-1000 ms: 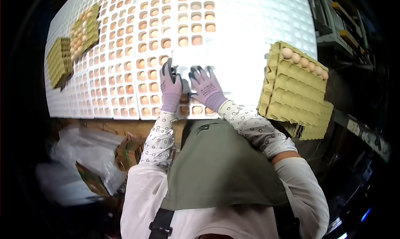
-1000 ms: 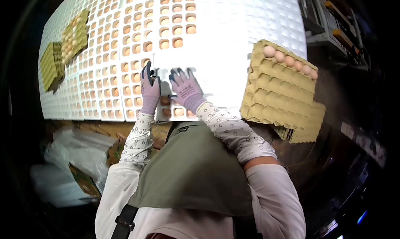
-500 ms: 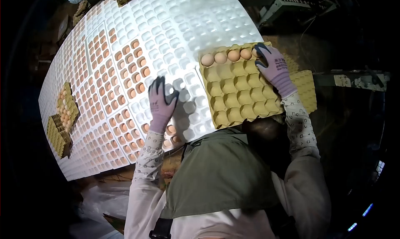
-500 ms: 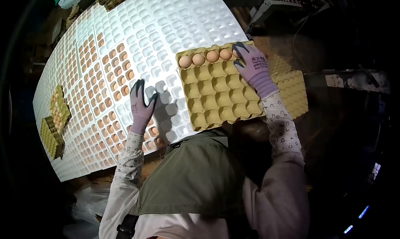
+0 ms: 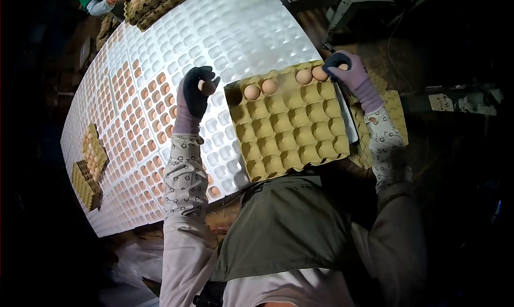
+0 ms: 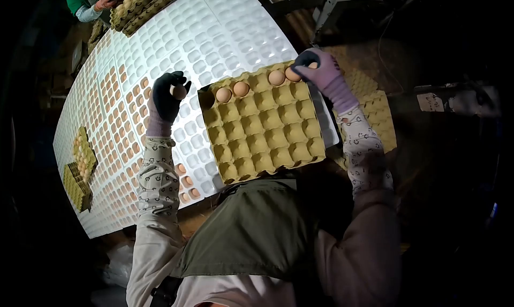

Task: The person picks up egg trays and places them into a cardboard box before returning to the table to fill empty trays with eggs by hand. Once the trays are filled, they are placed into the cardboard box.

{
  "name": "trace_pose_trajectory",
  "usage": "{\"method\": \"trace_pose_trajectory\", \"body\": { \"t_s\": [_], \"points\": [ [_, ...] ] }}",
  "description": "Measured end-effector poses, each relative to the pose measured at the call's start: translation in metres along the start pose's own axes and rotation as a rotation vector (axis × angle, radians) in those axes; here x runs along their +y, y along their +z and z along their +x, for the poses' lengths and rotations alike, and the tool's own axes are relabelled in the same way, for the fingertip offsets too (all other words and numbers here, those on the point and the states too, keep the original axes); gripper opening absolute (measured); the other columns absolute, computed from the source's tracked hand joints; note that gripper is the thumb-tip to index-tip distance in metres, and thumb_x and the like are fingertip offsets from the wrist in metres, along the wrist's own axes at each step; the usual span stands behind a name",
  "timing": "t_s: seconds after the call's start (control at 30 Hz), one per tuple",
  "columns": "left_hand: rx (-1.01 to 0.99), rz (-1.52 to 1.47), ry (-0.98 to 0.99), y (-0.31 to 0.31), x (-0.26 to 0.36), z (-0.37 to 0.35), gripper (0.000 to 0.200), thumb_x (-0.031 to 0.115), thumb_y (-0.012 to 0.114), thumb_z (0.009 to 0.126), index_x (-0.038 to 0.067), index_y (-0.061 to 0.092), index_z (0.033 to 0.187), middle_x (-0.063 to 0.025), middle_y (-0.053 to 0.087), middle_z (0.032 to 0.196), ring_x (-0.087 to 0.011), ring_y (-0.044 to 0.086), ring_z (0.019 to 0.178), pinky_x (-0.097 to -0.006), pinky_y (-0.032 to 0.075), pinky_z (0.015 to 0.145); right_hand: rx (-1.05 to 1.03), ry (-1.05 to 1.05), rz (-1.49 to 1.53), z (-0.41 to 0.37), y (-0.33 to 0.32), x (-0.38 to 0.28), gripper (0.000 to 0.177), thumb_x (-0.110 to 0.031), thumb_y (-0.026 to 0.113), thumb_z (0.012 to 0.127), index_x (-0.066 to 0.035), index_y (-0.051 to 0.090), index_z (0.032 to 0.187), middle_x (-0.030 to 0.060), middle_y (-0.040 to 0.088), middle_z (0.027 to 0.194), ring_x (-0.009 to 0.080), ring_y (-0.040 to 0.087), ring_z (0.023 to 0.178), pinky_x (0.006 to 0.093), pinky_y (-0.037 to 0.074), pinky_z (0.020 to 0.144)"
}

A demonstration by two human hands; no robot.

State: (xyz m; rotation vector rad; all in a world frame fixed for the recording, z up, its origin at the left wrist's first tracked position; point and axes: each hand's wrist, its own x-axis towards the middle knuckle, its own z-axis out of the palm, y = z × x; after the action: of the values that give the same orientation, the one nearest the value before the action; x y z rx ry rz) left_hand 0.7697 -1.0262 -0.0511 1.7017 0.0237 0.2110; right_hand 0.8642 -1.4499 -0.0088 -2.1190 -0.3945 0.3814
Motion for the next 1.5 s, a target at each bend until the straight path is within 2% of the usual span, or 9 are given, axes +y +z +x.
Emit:
{"method": "trace_pose_trajectory", "body": {
  "t_s": [0.07,0.2,0.43,0.57,0.73,0.87,1.2,1.3,1.5],
  "points": [
    [-0.272,0.101,-0.539,0.032,0.047,0.008,0.027,0.022,0.070,0.091,0.005,0.066,0.111,-0.0102,0.066,0.104,-0.0212,0.067,0.089,-0.0329,0.055,0.079,-0.043,-0.171,-0.737,0.002,0.030,-0.053,0.021,-0.025,0.072,0.087,-0.013,0.070,0.104,0.0076,0.063,0.113,0.0251,0.069,0.095,0.0389,0.055,0.080],
    [-0.537,1.231,-0.040,0.088,0.065,-0.009,0.028,0.015,0.065,0.088,0.014,0.067,0.117,-0.0115,0.064,0.116,-0.0327,0.066,0.096,-0.0423,0.054,0.085,-0.258,-0.040,-1.047,0.031,0.062,-0.057,0.040,-0.032,0.079,0.080,-0.009,0.070,0.111,0.0116,0.064,0.122,0.0308,0.069,0.098,0.0415,0.056,0.083],
    [-0.304,1.027,0.199,0.090,0.074,-0.003,0.033,0.024,0.072,0.086,0.022,0.073,0.119,-0.0097,0.056,0.132,-0.0306,0.061,0.112,-0.0379,0.054,0.094,0.010,0.206,0.775,-0.007,-0.023,-0.006,0.057,-0.013,0.081,0.076,-0.006,0.060,0.129,0.0128,0.064,0.114,0.0221,0.068,0.095,0.0352,0.059,0.083],
    [-0.638,1.475,0.140,0.124,0.073,0.008,0.030,0.037,0.081,0.078,0.024,0.076,0.105,-0.0018,0.051,0.133,-0.0268,0.056,0.112,-0.0385,0.055,0.092,0.021,0.013,-0.645,-0.007,0.010,-0.029,0.061,-0.018,0.083,0.073,-0.021,0.063,0.130,0.0136,0.048,0.141,0.0341,0.051,0.129,0.0445,0.049,0.105],
    [-0.030,0.188,-0.196,0.075,0.054,-0.024,0.036,0.033,0.074,0.090,0.006,0.072,0.112,-0.0099,0.062,0.129,-0.0228,0.065,0.110,-0.0331,0.054,0.093,0.074,-0.080,-0.989,0.003,0.022,-0.025,0.053,-0.028,0.079,0.082,-0.019,0.062,0.132,0.0111,0.052,0.138,0.0282,0.057,0.123,0.0414,0.053,0.097],
    [0.006,-1.398,-0.344,0.027,0.017,-0.097,0.046,0.039,0.056,0.101,0.007,0.055,0.136,-0.0114,0.059,0.134,-0.0291,0.062,0.112,-0.0422,0.057,0.092,-0.072,0.192,0.324,-0.019,0.020,-0.040,0.045,-0.032,0.057,0.103,-0.005,0.053,0.139,0.0075,0.063,0.124,0.0180,0.063,0.103,0.0313,0.055,0.087],
    [0.614,-0.499,-0.959,-0.134,-0.049,-0.295,0.041,0.038,0.067,0.096,0.001,0.067,0.113,-0.0043,0.066,0.090,-0.0103,0.064,0.069,-0.0320,0.053,0.062,-0.708,0.112,0.091,-0.020,0.303,-0.176,0.041,-0.028,0.071,0.091,-0.004,0.066,0.124,0.0141,0.063,0.120,0.0198,0.064,0.097,0.0325,0.053,0.085],
    [0.490,0.869,-0.494,-0.169,-0.061,-0.301,0.040,0.034,0.078,0.084,0.013,0.070,0.117,-0.0098,0.062,0.121,-0.0237,0.064,0.094,-0.0389,0.056,0.079,-0.570,-0.281,-0.542,-0.034,0.405,-0.176,0.044,-0.031,0.075,0.082,-0.015,0.068,0.122,0.0170,0.059,0.125,0.0294,0.062,0.111,0.0401,0.052,0.094],
    [0.241,0.948,-0.533,-0.181,-0.063,-0.261,0.045,0.030,0.069,0.087,0.021,0.063,0.131,-0.0126,0.054,0.130,-0.0325,0.060,0.111,-0.0450,0.054,0.089,-0.431,-0.212,-0.771,-0.012,0.481,-0.168,0.060,-0.035,0.075,0.081,-0.021,0.057,0.137,0.0185,0.050,0.136,0.0326,0.064,0.111,0.0452,0.054,0.092]
  ]
}}
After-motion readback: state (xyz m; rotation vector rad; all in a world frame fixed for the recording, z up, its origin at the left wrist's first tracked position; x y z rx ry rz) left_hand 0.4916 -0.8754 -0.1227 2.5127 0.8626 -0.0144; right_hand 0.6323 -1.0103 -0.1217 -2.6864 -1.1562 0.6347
